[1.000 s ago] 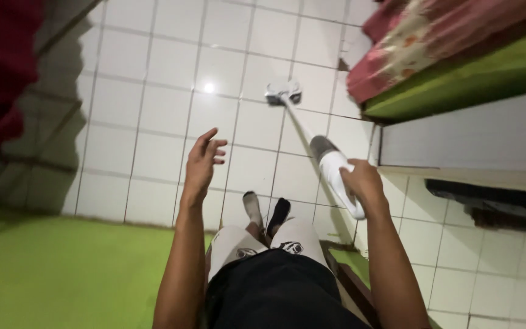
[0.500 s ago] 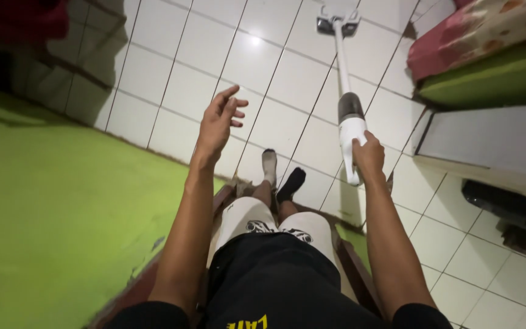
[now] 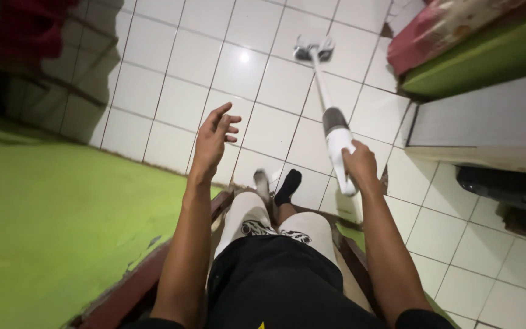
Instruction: The person vacuums the tiled floor across the hallway and rooms using a stick vacuum cleaner.
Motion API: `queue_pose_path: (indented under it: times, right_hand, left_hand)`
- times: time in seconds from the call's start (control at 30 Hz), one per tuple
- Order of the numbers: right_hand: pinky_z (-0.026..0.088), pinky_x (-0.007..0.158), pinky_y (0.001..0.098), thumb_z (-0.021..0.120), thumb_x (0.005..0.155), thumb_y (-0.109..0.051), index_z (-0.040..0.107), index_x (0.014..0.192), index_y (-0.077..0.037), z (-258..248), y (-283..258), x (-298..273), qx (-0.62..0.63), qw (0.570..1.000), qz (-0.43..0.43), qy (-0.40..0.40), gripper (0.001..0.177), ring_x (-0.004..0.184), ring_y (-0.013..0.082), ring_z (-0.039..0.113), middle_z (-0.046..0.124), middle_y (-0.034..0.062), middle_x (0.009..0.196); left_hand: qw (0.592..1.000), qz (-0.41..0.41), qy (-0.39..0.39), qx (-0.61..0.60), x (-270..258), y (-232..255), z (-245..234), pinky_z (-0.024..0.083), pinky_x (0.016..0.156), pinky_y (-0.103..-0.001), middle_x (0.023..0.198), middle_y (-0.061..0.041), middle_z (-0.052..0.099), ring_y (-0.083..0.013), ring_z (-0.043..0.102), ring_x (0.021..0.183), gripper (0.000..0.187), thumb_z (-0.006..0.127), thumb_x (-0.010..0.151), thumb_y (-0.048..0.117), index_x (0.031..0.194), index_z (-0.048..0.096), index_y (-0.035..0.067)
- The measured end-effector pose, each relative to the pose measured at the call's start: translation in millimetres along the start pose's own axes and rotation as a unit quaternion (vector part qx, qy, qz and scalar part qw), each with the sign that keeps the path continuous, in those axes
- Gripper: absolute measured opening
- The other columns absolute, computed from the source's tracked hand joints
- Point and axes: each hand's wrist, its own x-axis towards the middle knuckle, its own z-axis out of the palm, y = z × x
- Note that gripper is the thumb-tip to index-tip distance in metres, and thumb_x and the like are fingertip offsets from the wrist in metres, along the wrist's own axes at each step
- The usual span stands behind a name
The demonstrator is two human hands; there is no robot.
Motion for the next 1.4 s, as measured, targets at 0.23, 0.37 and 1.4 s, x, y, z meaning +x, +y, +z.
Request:
queue_pose_path:
  times: [0.23,0.37,1.4]
  right_hand:
    - [0.061,0.072,0.046,0.057,0.097,-0.025,0.052,0.151,-0.012,-36.0,-12.7,-122.6,-0.102,0.986,0.086,-0.103,0.056,0.065,0.0279,0.066,0.081,0.0195,0.094]
    - [0.06,0.081,0.0427,0.061,0.096,-0.03,0.06,0.145,-0.016,-39.4,-16.3,-172.1,-0.158,0.977,0.097,-0.103,0.051,0.075,0.0257,0.075,0.079,0.0171,0.105]
    - [0.056,0.096,0.0419,0.068,0.089,-0.033,0.065,0.138,-0.016,11.0,41.8,-239.6,-0.182,0.978,0.021,-0.098,0.052,0.097,0.0317,0.076,0.075,0.0172,0.119]
  left_hand:
    - [1.0,-0.001,-0.018,-0.014,-4.4,-10.7,-18.5,0.056,0.077,-0.027,0.117,-0.008,0.072,-0.0119,0.062,0.091,0.047,0.049,0.107,0.027,0.147,0.051,0.005]
    - [0.999,-0.01,-0.018,-0.032,-14.7,-18.3,-34.1,0.055,0.077,-0.027,0.116,-0.009,0.071,-0.0113,0.06,0.091,0.046,0.049,0.107,0.026,0.148,0.051,0.005]
    - [0.999,-0.026,0.005,-0.027,-141.7,-83.3,-65.9,0.056,0.078,-0.026,0.117,-0.007,0.071,-0.0107,0.061,0.091,0.044,0.048,0.108,0.024,0.147,0.052,0.005]
